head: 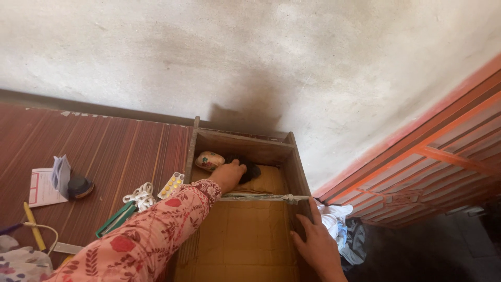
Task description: The person places various small items into a wooden drawer on a table. They handle a cloth, a small pouch, a black pouch, a stapler, a phone, a charger, pens, and a pill blister pack, arranging them inside the drawer.
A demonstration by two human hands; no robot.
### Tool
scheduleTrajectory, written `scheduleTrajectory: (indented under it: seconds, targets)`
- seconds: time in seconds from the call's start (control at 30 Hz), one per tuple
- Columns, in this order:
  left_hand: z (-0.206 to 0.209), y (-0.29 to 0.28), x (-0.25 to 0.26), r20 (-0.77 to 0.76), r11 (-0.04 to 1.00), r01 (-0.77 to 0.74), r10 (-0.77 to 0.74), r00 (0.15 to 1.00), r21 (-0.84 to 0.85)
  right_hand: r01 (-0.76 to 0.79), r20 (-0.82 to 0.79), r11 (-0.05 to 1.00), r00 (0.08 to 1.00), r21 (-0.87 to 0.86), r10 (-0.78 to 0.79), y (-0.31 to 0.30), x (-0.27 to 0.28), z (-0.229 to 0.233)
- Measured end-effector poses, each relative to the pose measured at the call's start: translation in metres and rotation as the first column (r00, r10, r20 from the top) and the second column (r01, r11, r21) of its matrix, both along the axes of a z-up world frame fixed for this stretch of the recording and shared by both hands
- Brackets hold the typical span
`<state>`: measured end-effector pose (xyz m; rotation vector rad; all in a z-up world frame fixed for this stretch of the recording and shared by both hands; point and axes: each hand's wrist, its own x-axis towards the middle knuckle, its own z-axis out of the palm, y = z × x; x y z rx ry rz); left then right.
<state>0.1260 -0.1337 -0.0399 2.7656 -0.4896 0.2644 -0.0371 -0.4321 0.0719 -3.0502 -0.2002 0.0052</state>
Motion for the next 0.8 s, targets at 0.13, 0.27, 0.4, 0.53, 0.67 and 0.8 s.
scheduleTrajectory:
  seconds: [0.13,0.27,0.4,0.53,0.67,0.8]
  targets:
    - [0.004,0.003,0.004,-0.177,1.000,0.004,-0.008,0.984,-0.025,0.009,-0.022,1.000,1.000,-0.020,-0.010,-0.001,0.001,0.001]
    - [-0.013,0.015,0.022,-0.239,0.974,0.044,-0.098,0.966,-0.221,-0.022,0.022,1.000,1.000,-0.006,0.022,-0.004,0.001,-0.005]
    - [0.030,0.031,-0.002,-0.357,0.940,0.052,-0.179,0.917,-0.336,-0.028,0.039,0.999,0.999,0.024,0.027,-0.008,0.002,-0.009]
    - [0.080,0.058,-0.067,-0.039,0.835,0.057,-0.094,0.995,-0.548,-0.108,0.120,0.992,0.988,0.067,0.099,-0.020,0.010,-0.027]
    - [0.129,0.103,-0.163,-0.170,0.642,-0.216,0.134,0.976,-0.736,-0.073,0.038,0.997,0.997,0.004,0.073,-0.017,0.013,-0.020]
    - [0.141,0.148,-0.240,-0.391,0.431,-0.503,0.325,0.861,-0.749,-0.083,0.057,0.997,0.995,-0.004,0.083,-0.018,0.010,-0.018]
